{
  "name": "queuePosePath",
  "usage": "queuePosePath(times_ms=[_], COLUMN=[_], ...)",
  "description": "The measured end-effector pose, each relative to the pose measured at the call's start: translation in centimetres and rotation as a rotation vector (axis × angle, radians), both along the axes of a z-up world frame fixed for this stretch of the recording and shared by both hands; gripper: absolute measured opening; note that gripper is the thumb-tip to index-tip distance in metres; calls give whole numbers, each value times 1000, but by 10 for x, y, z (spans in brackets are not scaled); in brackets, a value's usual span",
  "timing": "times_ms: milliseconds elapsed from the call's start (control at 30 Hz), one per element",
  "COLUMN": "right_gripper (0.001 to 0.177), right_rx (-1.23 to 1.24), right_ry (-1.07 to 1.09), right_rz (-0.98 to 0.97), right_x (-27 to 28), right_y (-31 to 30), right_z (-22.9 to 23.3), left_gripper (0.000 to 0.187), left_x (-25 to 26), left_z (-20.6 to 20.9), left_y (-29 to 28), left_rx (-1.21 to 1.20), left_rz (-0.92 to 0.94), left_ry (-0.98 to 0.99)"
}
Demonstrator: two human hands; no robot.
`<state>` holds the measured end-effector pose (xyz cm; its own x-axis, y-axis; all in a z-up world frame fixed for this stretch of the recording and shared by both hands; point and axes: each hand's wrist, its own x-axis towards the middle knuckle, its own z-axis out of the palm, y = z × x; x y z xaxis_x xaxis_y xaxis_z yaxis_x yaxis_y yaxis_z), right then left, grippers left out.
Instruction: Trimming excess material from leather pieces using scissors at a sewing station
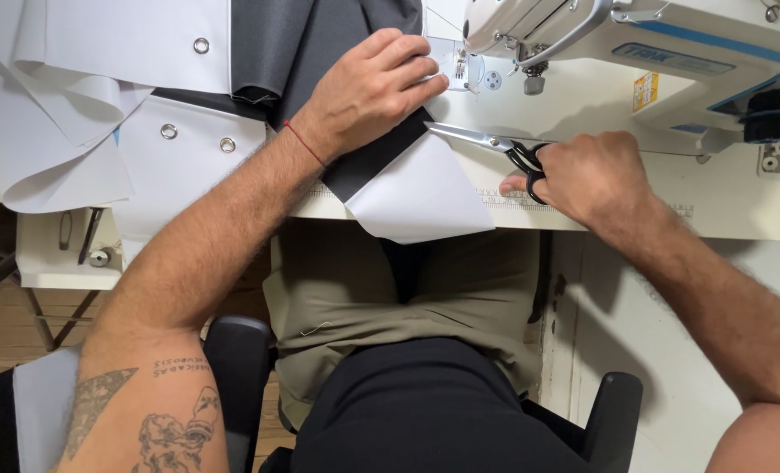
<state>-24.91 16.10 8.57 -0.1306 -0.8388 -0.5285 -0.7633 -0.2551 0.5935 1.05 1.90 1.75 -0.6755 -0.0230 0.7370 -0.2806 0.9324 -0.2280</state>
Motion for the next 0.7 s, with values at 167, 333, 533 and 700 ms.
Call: queuePosePath(times_ms=[167, 333, 533, 700], right_gripper=[72, 24, 89, 80], right_rx=[-223, -624, -263, -293], right_ry=[-270, -1317, -1408, -1430], right_rz=[-53, 500, 523, 569], right_x=[-19, 19, 69, 53], right_y=[25, 53, 40, 55], right_z=[0, 0, -39, -37], left_gripper=[15, 18, 49, 38], left_x=[1, 17, 32, 26], left_z=[4, 34, -11, 8], left_y=[-2, -11, -44, -79], left_rx=[297, 692, 544, 602], left_rz=[-45, 194, 252, 323], left_ry=[182, 520, -250, -401])
